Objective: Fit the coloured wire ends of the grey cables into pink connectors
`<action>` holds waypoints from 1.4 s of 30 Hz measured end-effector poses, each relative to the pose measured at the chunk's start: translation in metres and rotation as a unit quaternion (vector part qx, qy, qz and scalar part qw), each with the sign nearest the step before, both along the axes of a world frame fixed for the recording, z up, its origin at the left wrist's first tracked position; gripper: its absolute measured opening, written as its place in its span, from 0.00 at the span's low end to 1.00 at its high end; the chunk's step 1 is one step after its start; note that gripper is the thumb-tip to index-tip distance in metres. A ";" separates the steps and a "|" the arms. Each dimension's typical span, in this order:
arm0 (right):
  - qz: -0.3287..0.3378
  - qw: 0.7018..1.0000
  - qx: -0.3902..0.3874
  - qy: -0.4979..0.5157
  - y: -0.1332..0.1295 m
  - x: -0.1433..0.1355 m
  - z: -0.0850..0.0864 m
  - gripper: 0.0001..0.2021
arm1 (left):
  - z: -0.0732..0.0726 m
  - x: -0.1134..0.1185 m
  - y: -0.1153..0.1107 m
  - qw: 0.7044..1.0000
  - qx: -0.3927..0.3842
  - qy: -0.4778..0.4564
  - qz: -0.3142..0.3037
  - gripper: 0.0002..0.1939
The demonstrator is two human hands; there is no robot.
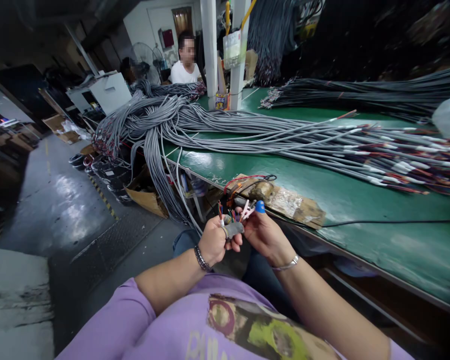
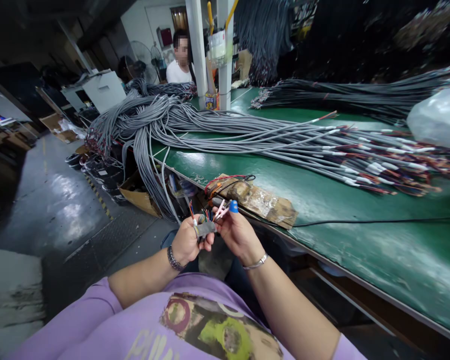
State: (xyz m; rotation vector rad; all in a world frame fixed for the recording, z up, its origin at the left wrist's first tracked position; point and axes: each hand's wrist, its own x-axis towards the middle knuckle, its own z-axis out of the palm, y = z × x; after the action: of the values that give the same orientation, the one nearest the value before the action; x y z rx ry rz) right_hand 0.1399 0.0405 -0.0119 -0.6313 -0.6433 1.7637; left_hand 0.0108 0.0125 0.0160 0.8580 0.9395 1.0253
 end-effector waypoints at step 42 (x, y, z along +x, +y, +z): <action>-0.005 0.998 -0.057 0.041 0.001 -0.001 -0.009 0.14 | -0.008 0.006 -0.004 0.998 -0.009 0.032 0.049 0.21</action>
State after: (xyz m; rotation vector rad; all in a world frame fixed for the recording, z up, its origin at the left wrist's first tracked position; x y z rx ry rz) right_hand 0.1394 0.0411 -0.0205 -0.6343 -0.4853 1.8169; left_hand 0.0168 0.0084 0.0077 0.8389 1.0521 1.0776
